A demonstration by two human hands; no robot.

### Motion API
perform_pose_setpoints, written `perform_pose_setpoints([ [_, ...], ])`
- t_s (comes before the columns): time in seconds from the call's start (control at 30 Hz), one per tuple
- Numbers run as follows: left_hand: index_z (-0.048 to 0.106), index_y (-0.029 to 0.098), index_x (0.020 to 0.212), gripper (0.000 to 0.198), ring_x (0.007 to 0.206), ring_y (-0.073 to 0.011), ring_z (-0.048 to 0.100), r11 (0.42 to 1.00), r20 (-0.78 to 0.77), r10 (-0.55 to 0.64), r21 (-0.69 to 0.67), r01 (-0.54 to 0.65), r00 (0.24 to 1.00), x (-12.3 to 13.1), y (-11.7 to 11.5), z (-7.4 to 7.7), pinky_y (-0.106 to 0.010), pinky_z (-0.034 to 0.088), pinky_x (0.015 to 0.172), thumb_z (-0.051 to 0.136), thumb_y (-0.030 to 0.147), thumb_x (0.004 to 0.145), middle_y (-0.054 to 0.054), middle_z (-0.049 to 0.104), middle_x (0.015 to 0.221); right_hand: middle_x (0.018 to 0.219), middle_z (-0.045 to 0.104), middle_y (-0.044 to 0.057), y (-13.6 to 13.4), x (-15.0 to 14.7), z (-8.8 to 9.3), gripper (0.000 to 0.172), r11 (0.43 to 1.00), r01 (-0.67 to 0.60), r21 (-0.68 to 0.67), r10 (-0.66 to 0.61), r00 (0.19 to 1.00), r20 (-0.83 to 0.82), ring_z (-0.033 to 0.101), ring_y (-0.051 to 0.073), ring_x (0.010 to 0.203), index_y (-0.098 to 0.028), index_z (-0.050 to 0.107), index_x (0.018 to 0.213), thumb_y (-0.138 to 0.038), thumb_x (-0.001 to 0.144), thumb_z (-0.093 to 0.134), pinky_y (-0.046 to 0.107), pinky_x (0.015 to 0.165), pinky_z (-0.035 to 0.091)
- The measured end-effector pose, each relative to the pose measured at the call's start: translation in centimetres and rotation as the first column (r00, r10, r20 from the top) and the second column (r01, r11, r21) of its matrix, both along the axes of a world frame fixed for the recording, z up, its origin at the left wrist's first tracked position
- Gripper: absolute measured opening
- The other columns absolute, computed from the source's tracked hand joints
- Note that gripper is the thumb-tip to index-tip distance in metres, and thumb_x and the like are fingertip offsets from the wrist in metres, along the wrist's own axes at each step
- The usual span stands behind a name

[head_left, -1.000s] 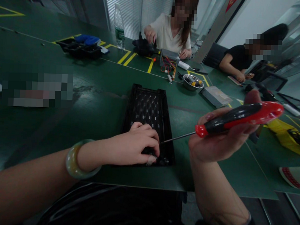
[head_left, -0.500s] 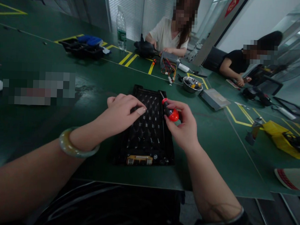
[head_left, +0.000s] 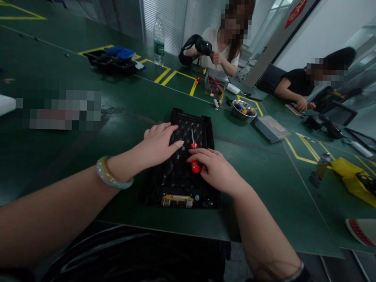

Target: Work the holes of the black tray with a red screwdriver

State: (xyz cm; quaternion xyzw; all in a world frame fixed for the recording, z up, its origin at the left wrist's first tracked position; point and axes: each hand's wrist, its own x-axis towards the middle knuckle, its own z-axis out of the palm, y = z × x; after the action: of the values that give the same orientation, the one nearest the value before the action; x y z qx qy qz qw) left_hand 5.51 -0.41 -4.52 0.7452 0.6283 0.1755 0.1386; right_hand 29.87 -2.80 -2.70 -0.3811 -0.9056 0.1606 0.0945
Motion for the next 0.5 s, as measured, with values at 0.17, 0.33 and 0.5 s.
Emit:
perform_pose_setpoints([
  [0.17, 0.025, 0.010, 0.173, 0.076, 0.165, -0.0406, 0.030, 0.998, -0.037, 0.045, -0.049, -0.047, 0.998, 0.4, 0.4, -0.4, -0.062, 0.029, 0.131, 0.044, 0.045, 0.108, -0.022, 0.028, 0.179, 0.160, 0.064, 0.001, -0.1, -0.3, 0.7, 0.059, 0.999, 0.046, -0.016, -0.046, 0.999, 0.015, 0.060, 0.022, 0.150, -0.032, 0.071, 0.138, -0.003, 0.095, 0.042, 0.062, 0.133, 0.036],
  [0.33, 0.029, 0.008, 0.170, 0.073, 0.150, -0.0430, 0.051, 0.994, -0.118, 0.064, -0.084, -0.074, 0.991, -0.5, 1.5, -0.9, -0.062, 0.041, 0.125, 0.043, 0.034, 0.102, -0.024, 0.049, 0.167, 0.141, 0.072, 0.012, 0.3, 0.3, 0.7, 0.055, 0.862, 0.507, 0.008, -0.495, 0.844, -0.208, 0.071, 0.025, 0.127, -0.023, 0.056, 0.155, -0.021, 0.100, 0.052, 0.046, 0.113, 0.056],
  [0.5, 0.048, 0.009, 0.156, 0.063, 0.131, -0.0356, 0.066, 0.994, -0.089, 0.028, -0.106, -0.038, 0.996, -1.8, 2.4, -1.3, -0.047, 0.054, 0.114, 0.044, 0.030, 0.096, -0.022, 0.064, 0.144, 0.128, 0.077, 0.021, 1.0, 0.6, -0.6, 0.062, 0.745, 0.649, -0.155, -0.649, 0.759, 0.056, 0.074, 0.036, 0.119, -0.011, 0.050, 0.155, -0.048, 0.105, 0.050, 0.051, 0.103, 0.056],
])
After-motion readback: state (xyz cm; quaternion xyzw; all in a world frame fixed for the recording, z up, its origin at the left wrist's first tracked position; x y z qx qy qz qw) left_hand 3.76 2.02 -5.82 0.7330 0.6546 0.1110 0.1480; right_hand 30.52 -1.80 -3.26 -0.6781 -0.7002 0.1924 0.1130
